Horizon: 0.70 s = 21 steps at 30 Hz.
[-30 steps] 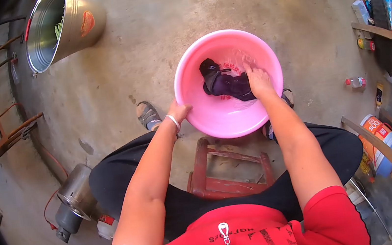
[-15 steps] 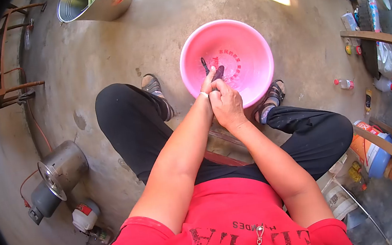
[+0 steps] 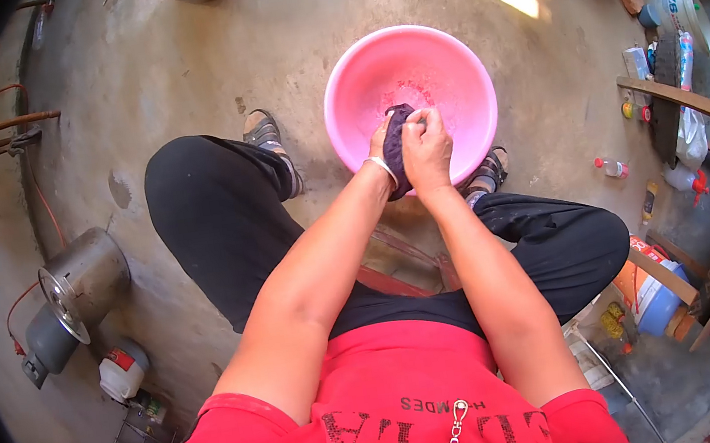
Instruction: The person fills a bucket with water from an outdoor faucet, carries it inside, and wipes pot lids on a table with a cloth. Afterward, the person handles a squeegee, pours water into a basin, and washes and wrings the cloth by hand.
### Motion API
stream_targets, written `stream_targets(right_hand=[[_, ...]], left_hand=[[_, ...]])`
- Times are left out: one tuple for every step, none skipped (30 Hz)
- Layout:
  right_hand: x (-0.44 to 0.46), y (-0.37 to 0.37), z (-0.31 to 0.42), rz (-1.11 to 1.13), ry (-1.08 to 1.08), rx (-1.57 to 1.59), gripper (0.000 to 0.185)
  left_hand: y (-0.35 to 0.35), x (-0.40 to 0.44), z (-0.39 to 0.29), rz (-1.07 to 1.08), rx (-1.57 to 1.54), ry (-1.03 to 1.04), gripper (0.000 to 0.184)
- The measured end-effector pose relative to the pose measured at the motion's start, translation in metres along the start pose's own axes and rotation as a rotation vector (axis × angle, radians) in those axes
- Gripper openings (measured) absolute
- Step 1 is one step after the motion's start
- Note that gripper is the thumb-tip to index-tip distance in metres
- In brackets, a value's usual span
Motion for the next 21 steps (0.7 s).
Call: stream_targets(right_hand=[[0.008,-0.002,-0.016,0.011,0.041,-0.064,0.013],[0.015,-0.006,-0.031,0.021,0.08,-0.128,0.015],[0.021,-0.008,-0.047,0.08,0.13,-0.217,0.018],[0.023,-0.009,-0.056,0.094,0.141,-0.231,0.019],[0.024,-0.012,-0.069,0.065,0.159,-0.206,0.019],[0.024,-0.016,-0.08,0.037,0.175,-0.179,0.02],[0.024,-0.025,-0.092,-0.037,0.203,-0.11,0.022],[0.023,-0.028,-0.107,-0.08,0.133,0.002,0.021],[0.02,-0.021,-0.104,0.001,0.208,0.121,0.02],[0.01,-0.017,-0.099,0.086,0.285,0.237,0.02],[0.0,-0.008,-0.076,0.096,0.325,0.476,0.018],[-0.012,0.006,-0.044,0.102,0.367,0.714,0.017],[-0.015,0.005,-0.003,0.195,0.122,0.466,0.016],[-0.021,0.01,0.038,0.282,-0.12,0.214,0.014],[-0.022,0.014,0.058,0.284,-0.165,0.064,0.013],[-0.023,0.015,0.072,0.285,-0.214,-0.082,0.012],[-0.016,0.015,0.051,0.241,-0.135,-0.199,0.011],[-0.005,0.008,0.041,0.196,-0.112,-0.229,0.014],[0.008,0.003,0.03,0.199,-0.075,-0.293,0.014],[0.018,-0.004,0.019,0.199,-0.034,-0.361,0.015],[0.026,-0.016,0.011,0.147,-0.031,-0.375,0.016]], left_hand=[[0.011,-0.01,-0.003,-0.113,0.088,0.068,0.031],[-0.008,-0.008,-0.01,-0.297,0.233,0.165,0.028],[-0.002,-0.005,-0.011,-0.259,0.261,0.186,0.027],[0.005,-0.004,-0.012,-0.221,0.29,0.208,0.026],[0.012,-0.014,-0.014,-0.287,0.241,0.256,0.023],[0.021,-0.019,-0.015,-0.282,0.236,0.26,0.023],[0.03,-0.024,-0.012,-0.248,0.178,0.208,0.022],[0.034,-0.026,-0.01,-0.215,0.121,0.156,0.021],[0.017,-0.02,-0.014,-0.248,0.16,0.147,0.02],[-0.003,-0.01,-0.019,-0.246,0.153,0.157,0.02],[-0.038,-0.003,-0.028,-0.381,0.175,0.224,0.02],[-0.06,-0.002,-0.036,-0.518,0.198,0.286,0.02],[-0.062,-0.006,-0.041,-0.587,0.146,0.33,0.02],[-0.097,0.015,-0.035,-0.556,0.144,0.168,0.018],[-0.065,0.025,-0.014,0.02,-0.229,0.222,0.018],[-0.032,0.008,-0.008,0.605,-0.59,0.266,0.02],[-0.07,0.031,-0.009,-0.041,0.146,0.101,0.025],[-0.009,0.033,0.007,0.644,-0.51,-0.088,0.029],[-0.044,0.043,0.007,0.142,-0.162,0.047,0.024],[-0.035,0.008,-0.003,-0.359,0.186,0.177,0.021],[-0.024,0.005,0.005,-0.388,0.166,0.095,0.025]])
Point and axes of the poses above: each hand's wrist, its own x-axis towards the middle knuckle, its own y-axis out of the palm, z = x × y, the point moved 10 cm from there along x, towards the middle knuckle, and after that the axes turned 13 degrees about -y, right-handed, at the moved point
